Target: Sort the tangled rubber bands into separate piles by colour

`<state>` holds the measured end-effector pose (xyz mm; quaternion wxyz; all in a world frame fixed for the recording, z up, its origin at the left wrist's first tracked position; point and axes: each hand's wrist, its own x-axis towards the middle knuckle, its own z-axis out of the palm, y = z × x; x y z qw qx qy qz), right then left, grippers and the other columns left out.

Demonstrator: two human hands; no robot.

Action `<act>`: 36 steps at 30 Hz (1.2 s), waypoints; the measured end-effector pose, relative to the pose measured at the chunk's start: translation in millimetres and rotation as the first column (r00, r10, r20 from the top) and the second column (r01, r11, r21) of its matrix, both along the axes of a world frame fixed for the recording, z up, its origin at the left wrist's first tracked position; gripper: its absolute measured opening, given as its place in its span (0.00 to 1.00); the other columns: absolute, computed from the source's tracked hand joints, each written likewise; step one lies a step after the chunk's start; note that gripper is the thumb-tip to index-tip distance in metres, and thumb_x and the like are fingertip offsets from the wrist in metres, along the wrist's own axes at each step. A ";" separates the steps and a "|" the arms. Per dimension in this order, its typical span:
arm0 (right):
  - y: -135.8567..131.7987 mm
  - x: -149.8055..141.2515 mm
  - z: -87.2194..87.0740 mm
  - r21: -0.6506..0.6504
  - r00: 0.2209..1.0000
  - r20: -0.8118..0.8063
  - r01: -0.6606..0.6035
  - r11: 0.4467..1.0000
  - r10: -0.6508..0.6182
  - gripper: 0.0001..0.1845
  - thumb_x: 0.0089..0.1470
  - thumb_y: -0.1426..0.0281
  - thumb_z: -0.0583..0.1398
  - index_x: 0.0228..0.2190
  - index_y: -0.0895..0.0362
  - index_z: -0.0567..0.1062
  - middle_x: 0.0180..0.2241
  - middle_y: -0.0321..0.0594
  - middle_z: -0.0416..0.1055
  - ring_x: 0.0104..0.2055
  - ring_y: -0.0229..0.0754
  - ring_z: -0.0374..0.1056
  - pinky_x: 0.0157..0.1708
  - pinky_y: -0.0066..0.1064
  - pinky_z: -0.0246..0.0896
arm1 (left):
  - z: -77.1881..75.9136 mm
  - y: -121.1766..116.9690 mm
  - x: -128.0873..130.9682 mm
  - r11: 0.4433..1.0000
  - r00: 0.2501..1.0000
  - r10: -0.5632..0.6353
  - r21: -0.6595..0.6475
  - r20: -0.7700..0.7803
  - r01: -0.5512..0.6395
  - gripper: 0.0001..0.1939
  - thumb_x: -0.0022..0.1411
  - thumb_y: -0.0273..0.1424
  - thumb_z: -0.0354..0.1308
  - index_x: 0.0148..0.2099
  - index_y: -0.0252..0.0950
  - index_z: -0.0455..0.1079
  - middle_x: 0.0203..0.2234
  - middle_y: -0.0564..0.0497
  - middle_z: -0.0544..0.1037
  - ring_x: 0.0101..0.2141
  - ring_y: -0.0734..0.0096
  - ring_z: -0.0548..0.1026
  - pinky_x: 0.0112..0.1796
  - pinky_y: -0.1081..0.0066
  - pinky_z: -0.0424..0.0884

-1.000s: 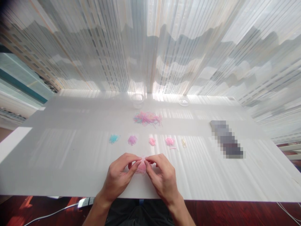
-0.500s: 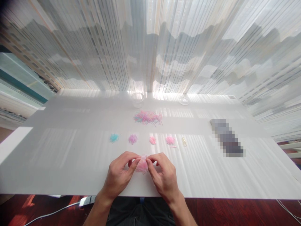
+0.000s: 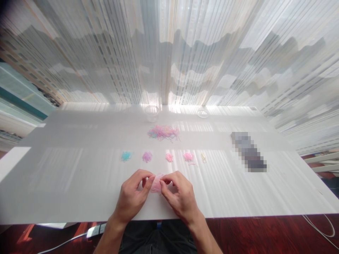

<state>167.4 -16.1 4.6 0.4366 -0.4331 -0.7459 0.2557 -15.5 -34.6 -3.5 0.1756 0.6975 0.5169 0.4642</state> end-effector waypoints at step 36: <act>0.3 -0.7 3.4 -0.018 1.000 0.004 0.013 1.000 -0.013 0.09 0.65 0.69 0.60 0.31 0.54 0.74 0.28 0.36 0.75 0.29 0.38 0.69 0.29 0.28 0.67 | 1.6 0.6 1.3 0.993 0.994 -0.106 -0.056 -0.030 0.104 0.07 0.75 0.31 0.54 0.43 0.37 0.72 0.33 0.49 0.79 0.26 0.74 0.72 0.29 0.74 0.71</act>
